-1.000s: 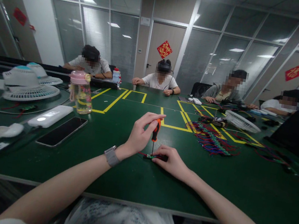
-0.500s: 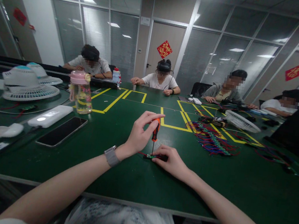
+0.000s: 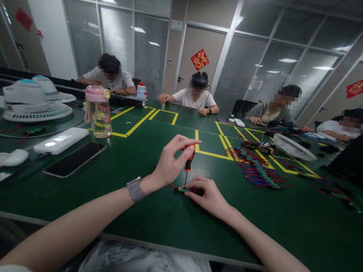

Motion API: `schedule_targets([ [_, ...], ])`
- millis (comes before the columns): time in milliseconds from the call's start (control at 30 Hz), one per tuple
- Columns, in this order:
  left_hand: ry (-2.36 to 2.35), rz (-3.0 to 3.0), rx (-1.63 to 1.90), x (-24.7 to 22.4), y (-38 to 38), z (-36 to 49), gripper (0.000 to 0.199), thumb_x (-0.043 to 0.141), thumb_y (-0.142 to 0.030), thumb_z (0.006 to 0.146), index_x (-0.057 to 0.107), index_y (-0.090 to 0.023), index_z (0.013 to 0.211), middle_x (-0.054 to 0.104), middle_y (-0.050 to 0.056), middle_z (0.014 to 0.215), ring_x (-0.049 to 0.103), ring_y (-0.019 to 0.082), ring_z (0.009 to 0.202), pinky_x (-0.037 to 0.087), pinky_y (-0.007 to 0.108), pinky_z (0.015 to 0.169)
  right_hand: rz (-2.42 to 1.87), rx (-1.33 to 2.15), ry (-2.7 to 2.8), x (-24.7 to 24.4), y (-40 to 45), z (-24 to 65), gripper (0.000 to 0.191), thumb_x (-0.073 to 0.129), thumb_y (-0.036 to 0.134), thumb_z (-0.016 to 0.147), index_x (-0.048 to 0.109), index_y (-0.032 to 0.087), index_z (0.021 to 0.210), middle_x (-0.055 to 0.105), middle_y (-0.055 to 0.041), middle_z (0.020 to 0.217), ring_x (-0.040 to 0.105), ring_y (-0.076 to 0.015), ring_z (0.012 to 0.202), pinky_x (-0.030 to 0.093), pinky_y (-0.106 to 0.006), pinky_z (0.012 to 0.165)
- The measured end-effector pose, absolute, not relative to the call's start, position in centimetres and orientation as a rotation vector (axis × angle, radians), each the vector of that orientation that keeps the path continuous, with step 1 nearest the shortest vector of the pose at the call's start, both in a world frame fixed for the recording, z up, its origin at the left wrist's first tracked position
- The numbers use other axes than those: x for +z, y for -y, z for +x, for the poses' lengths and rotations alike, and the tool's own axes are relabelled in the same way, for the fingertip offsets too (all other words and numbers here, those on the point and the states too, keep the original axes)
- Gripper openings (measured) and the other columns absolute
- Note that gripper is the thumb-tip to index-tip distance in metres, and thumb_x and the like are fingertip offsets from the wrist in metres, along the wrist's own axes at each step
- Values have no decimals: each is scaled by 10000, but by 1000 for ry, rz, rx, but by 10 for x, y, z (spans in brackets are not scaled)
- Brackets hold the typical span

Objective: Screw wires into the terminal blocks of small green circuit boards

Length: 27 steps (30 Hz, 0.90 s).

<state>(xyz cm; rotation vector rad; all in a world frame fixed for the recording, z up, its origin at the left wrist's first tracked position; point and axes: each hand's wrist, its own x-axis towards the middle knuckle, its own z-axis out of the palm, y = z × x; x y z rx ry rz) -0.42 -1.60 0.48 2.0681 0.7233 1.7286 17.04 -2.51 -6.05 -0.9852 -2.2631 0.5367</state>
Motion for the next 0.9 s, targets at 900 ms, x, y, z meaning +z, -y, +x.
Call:
schedule_targets([
  [900, -666, 1878, 1693, -3, 10, -1, 314, 518, -263, 900, 562, -188, 1202, 658, 73, 1031, 633, 154, 892, 500, 283, 814, -983, 534, 2269, -60, 25, 171, 122, 662, 202, 798, 742, 166, 882, 643, -41, 794, 583, -140, 700, 458, -254, 649],
])
